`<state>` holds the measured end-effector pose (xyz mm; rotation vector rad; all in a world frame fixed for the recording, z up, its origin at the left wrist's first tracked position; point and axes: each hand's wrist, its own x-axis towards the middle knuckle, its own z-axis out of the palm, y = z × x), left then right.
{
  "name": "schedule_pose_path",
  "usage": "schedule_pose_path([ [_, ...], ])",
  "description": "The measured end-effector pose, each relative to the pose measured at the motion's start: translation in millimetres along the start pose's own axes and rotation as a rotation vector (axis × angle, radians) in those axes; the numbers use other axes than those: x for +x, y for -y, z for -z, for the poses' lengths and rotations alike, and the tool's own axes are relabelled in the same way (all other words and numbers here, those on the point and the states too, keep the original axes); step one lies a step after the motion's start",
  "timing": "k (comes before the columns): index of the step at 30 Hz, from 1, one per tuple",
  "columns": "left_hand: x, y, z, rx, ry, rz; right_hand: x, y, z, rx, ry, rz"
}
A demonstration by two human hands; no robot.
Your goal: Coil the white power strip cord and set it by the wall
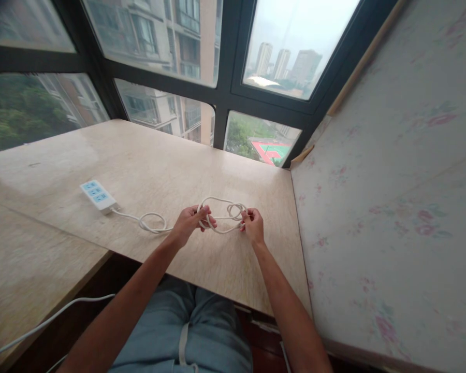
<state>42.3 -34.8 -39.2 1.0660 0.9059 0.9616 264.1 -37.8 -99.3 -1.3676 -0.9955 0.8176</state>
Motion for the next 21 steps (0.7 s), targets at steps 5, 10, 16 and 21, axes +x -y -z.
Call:
schedule_pose_path([
  [5,24,-33,24.8,0.003,0.063,0.168,9,-4,9,-0.056,0.060,0.044],
  [10,54,-63,44.5,0.235,0.234,0.202,5,-15,15,-0.074,0.138,0.060],
  [16,82,-107,45.1,0.816,0.369,0.058,-1,-22,17,-0.079,0.159,0.080],
  [21,109,-121,32.8,1.272,0.225,-0.266,-4,-21,16,-0.081,0.171,0.104],
])
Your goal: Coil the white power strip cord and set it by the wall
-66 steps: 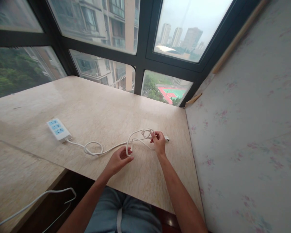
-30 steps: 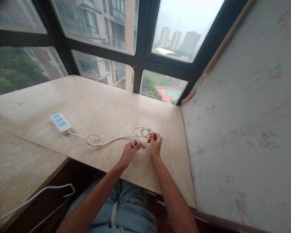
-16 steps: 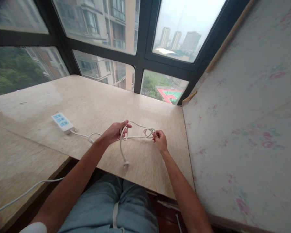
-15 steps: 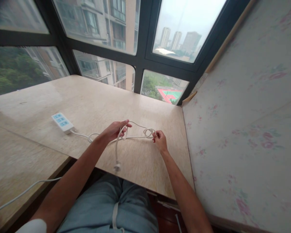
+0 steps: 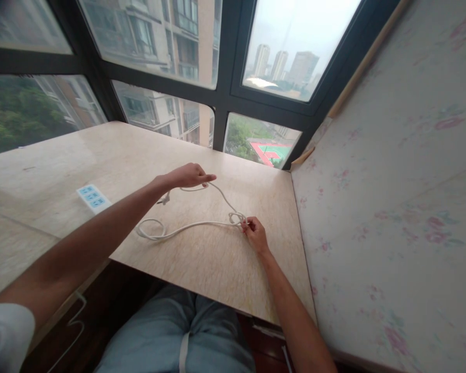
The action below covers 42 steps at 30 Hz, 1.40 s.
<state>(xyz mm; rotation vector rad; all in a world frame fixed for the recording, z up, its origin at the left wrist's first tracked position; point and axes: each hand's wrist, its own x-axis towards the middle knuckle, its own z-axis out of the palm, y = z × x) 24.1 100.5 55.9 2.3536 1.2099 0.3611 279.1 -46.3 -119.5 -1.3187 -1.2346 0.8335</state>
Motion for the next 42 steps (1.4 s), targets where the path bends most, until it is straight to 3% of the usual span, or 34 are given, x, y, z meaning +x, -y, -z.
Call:
schedule_pose_path([
  [4,11,4,-14.7,0.227,-0.148,-0.091,-2,2,0,0.018,-0.005,-0.010],
  [9,9,24,-42.5,0.307,-0.246,-0.213,-5,5,1,0.030,0.009,-0.038],
  [16,-1,46,-81.7,0.267,-0.255,-0.365,-5,10,1,0.046,-0.039,-0.082],
  [20,-8,56,-106.6,0.223,-0.269,-0.261,-4,9,2,0.037,-0.104,-0.098],
  [23,-8,56,-116.2,0.203,-0.359,-0.077,-5,7,3,0.058,-0.097,-0.092],
  [25,-7,51,-117.0,0.190,-0.413,0.100,-6,5,3,0.070,-0.090,-0.085],
  [27,-9,40,-116.1,0.161,-0.386,0.248,-6,4,4,0.074,-0.091,-0.078],
  [29,-17,23,-117.5,0.128,-0.354,0.276,-7,4,4,0.070,-0.095,-0.067],
  [30,-22,13,-120.0,0.117,-0.379,0.235,-7,5,4,0.065,-0.098,-0.060],
  [33,-39,-17,-136.4,0.072,-0.611,0.023,-8,6,3,0.046,-0.109,-0.027],
  [34,-43,-25,-144.2,0.025,-0.625,-0.041,-9,7,3,0.041,-0.107,-0.014],
  [38,-42,-39,-179.1,-0.166,-0.528,-0.189,-12,10,3,0.032,-0.091,0.033],
  [42,-28,-35,-205.0,-0.307,-0.472,-0.178,-15,10,5,0.014,-0.054,0.070],
])
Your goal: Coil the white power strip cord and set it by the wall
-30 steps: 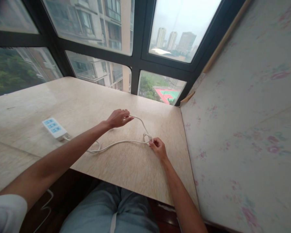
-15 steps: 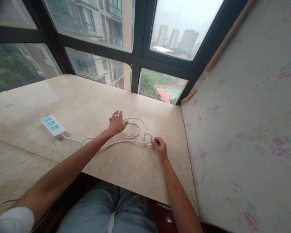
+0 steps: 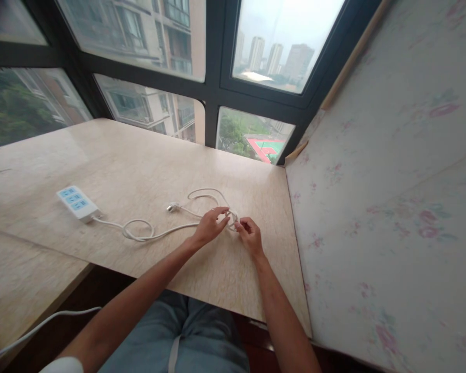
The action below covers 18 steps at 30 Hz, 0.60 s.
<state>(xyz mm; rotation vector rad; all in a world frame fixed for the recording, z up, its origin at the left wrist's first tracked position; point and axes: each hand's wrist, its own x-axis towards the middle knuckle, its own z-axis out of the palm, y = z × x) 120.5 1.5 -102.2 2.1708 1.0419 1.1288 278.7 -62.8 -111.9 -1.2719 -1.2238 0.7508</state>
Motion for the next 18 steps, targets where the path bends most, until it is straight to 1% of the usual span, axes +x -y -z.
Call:
schedule_pose_path([
  [3,3,7,-6.6,-0.092,-0.016,0.045,0,-1,1,0.006,0.022,-0.007],
  [7,5,13,-3.5,-0.143,-0.062,0.053,2,-2,1,-0.005,-0.022,-0.103],
  [11,3,17,-2.0,-0.246,-0.133,0.139,4,-2,0,-0.006,-0.041,-0.168],
  [14,0,17,-3.4,-0.278,-0.156,0.179,4,-3,-1,0.024,-0.070,-0.170],
  [16,-1,16,-3.8,-0.291,-0.162,0.190,3,-4,-2,0.046,-0.100,-0.138],
  [18,-1,15,-3.5,-0.324,-0.164,0.210,3,-3,-3,0.090,-0.091,-0.105],
])
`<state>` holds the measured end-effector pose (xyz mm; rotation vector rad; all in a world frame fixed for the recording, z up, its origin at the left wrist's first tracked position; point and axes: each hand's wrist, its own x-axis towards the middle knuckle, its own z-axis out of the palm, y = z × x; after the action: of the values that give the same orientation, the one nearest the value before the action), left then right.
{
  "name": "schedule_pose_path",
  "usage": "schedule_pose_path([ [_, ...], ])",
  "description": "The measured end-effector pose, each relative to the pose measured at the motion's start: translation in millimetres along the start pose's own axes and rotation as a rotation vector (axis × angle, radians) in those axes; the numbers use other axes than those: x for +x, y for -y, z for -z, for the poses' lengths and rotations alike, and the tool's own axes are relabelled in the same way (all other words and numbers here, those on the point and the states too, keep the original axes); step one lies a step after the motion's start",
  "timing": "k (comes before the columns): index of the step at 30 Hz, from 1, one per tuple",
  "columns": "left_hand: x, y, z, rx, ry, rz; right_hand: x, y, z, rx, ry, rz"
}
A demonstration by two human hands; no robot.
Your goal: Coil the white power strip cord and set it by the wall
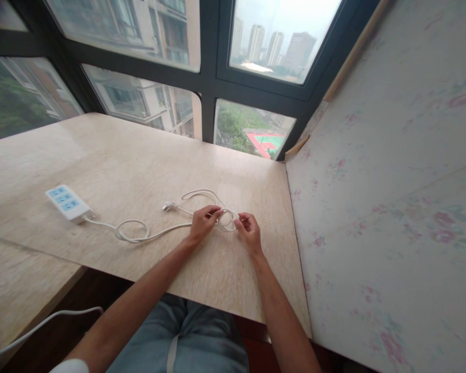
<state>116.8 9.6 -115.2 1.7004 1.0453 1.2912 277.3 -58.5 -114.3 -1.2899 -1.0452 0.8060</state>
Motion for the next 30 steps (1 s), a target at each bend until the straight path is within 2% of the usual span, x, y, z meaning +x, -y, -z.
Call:
schedule_pose_path([
  [6,-1,-3,0.7,-0.103,-0.035,0.082,-2,5,-4,0.184,0.153,-0.061],
  [12,-1,-6,0.3,-0.168,-0.054,0.124,-5,9,-5,0.065,0.189,-0.103],
  [19,-1,-6,-0.2,-0.048,-0.033,0.048,-6,18,-7,-0.001,0.235,-0.176],
  [25,3,-2,3.7,0.115,-0.038,-0.001,-6,17,-6,-0.071,0.306,-0.160],
  [30,11,-2,10.2,0.005,-0.091,0.074,-6,17,-6,-0.073,0.368,-0.081],
])
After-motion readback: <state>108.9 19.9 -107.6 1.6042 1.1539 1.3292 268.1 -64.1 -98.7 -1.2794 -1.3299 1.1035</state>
